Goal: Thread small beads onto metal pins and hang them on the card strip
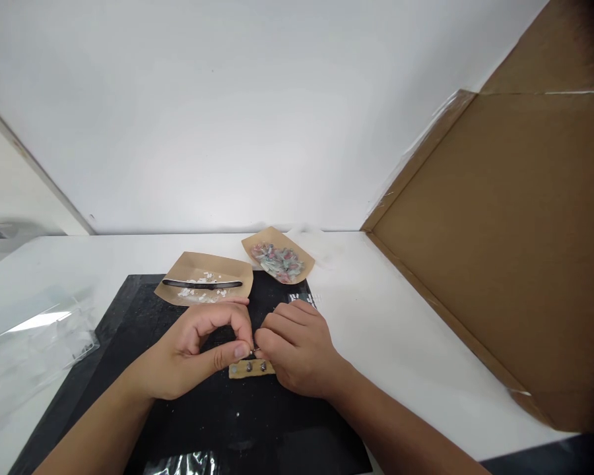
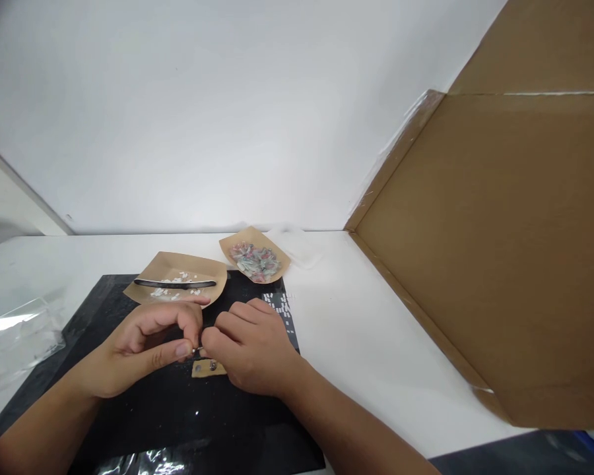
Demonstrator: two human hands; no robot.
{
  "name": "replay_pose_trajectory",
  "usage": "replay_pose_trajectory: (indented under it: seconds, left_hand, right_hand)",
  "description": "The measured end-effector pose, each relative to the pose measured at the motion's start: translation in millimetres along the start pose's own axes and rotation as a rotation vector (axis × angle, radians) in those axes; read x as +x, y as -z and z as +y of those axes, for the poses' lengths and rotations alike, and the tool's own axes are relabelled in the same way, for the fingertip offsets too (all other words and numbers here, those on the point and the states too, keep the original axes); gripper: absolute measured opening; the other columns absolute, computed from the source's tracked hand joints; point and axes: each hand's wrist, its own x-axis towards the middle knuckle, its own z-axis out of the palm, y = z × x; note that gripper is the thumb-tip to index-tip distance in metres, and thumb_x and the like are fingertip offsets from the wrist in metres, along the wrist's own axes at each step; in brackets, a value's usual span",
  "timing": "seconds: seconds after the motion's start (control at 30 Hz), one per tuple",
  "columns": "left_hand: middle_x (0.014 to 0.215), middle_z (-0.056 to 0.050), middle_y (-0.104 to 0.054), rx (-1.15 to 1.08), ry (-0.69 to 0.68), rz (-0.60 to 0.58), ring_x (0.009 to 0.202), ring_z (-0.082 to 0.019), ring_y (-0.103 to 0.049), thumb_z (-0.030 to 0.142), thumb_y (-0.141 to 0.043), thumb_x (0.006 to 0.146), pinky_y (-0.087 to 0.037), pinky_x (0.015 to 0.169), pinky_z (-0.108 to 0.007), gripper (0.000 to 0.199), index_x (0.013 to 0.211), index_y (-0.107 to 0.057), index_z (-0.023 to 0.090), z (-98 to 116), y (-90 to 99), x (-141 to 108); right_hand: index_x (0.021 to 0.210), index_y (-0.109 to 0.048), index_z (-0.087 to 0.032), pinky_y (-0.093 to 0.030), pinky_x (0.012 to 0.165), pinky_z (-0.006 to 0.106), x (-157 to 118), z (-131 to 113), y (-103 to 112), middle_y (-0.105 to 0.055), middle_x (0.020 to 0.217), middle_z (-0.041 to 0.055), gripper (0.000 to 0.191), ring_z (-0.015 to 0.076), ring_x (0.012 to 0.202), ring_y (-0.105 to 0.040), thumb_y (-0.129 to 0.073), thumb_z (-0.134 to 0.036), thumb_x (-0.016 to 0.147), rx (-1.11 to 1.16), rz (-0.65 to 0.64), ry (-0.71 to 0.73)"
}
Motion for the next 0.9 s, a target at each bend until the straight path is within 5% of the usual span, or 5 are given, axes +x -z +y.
replay_pose_trajectory:
  seconds: [0.17,0.27,0.4,0.63,0.9]
  left_hand:
    - [0.084,0.000,-0.060,-0.060,0.080,-0.034,0.083,-0.015,-0.056,0.038,-0.059,0.103,-0.035,0.115,-0.038,0.023,0.090,-0.063,0.019,1,-1.6,0]
    - [0.084,-0.001,-0.055,-0.126,0.128,-0.050,0.088,-0.017,-0.053,0.041,-0.058,0.104,-0.044,0.094,-0.031,0.026,0.090,-0.061,0.019,0,-3.4,-1]
    - [0.086,-0.001,-0.054,-0.211,0.180,-0.043,0.080,-0.014,-0.049,0.040,-0.059,0.104,-0.041,0.073,-0.026,0.025,0.092,-0.060,0.018,-4,-5.8,-2]
    - [0.087,-0.002,-0.055,-0.264,0.115,0.078,0.079,-0.014,-0.052,0.040,-0.055,0.106,-0.043,0.076,-0.028,0.025,0.094,-0.059,0.018,-7,-3.4,2]
    - [0.081,0.002,-0.045,-0.206,0.142,0.319,0.071,-0.013,-0.043,0.045,-0.044,0.110,-0.042,0.071,-0.027,0.032,0.090,-0.049,0.020,-17,1.2,6]
  right_hand:
    - [0.083,-0.055,-0.022,-0.027,0.066,0.037,0,2,0,-0.061,0.075,-0.0015,0.019,0.0166,0.069,-0.044,-0.051,-0.015,0.100,0.000,0.014,0.008]
    - [0.080,-0.054,-0.022,-0.028,0.066,0.037,1,4,1,-0.061,0.074,-0.0020,0.021,0.0160,0.068,-0.042,-0.050,-0.011,0.097,0.013,0.042,0.013]
    - [0.081,-0.058,-0.023,-0.027,0.066,0.036,1,6,1,-0.057,0.071,-0.0021,0.021,0.0157,0.067,-0.041,-0.052,-0.012,0.099,0.003,0.060,0.002]
    - [0.100,-0.068,-0.026,-0.031,0.066,0.033,-4,8,-5,-0.061,0.075,-0.0019,0.025,0.0145,0.067,-0.047,-0.048,-0.011,0.103,0.047,0.048,0.000]
    - [0.119,-0.070,-0.020,-0.052,0.073,0.031,2,8,-3,-0.071,0.093,0.0057,0.023,0.0174,0.083,-0.064,-0.059,-0.014,0.099,0.404,0.089,-0.143]
